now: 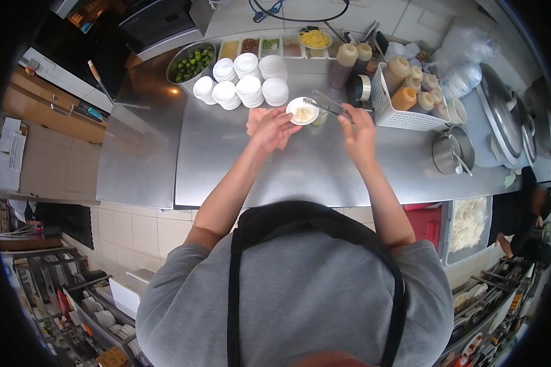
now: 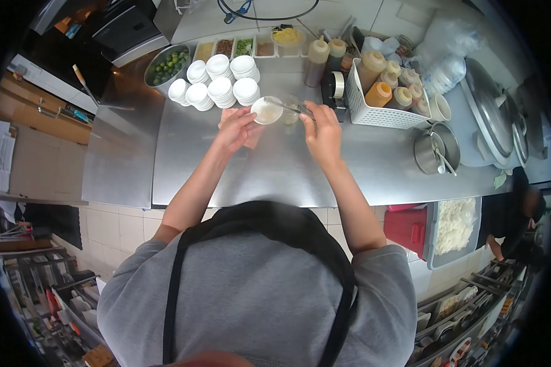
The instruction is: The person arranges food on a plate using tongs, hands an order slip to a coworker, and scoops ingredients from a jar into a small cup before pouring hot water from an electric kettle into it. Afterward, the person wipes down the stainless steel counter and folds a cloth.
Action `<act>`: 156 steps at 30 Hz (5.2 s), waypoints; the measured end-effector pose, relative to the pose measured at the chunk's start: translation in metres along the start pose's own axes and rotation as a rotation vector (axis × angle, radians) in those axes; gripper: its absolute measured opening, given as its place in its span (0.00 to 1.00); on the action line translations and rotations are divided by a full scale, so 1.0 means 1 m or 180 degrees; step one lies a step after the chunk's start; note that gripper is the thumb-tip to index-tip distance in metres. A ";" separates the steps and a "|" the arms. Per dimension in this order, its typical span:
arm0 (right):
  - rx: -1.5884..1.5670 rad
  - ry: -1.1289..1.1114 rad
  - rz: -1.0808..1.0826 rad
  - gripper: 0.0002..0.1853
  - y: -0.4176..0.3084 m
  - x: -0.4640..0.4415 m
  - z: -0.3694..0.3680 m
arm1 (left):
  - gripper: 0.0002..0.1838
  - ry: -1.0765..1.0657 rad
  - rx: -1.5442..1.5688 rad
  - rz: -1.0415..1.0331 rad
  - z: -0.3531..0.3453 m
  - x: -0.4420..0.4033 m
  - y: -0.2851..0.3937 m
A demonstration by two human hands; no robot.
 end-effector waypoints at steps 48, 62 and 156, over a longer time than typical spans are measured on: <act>-0.1514 -0.1807 -0.2497 0.26 0.082 0.050 -0.060 | 0.20 0.0100 -0.0071 0.0036 0.011 -0.007 -0.007; -0.1639 -0.1736 -0.2447 0.23 0.085 0.056 -0.044 | 0.18 0.0009 0.0041 0.0009 0.017 -0.018 -0.012; -0.3008 0.1076 0.0493 0.08 -0.221 -0.342 0.259 | 0.22 0.1900 0.0637 -0.0464 0.263 0.126 -0.047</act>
Point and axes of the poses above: each hand's wrist, its own x-axis away from the middle knuckle, its own z-axis out of the back of the hand, y = z × x, the point moved 9 cm from there along -x, towards the middle knuckle, and after that the axes turned 8 degrees about z, right-handed, at the moved point
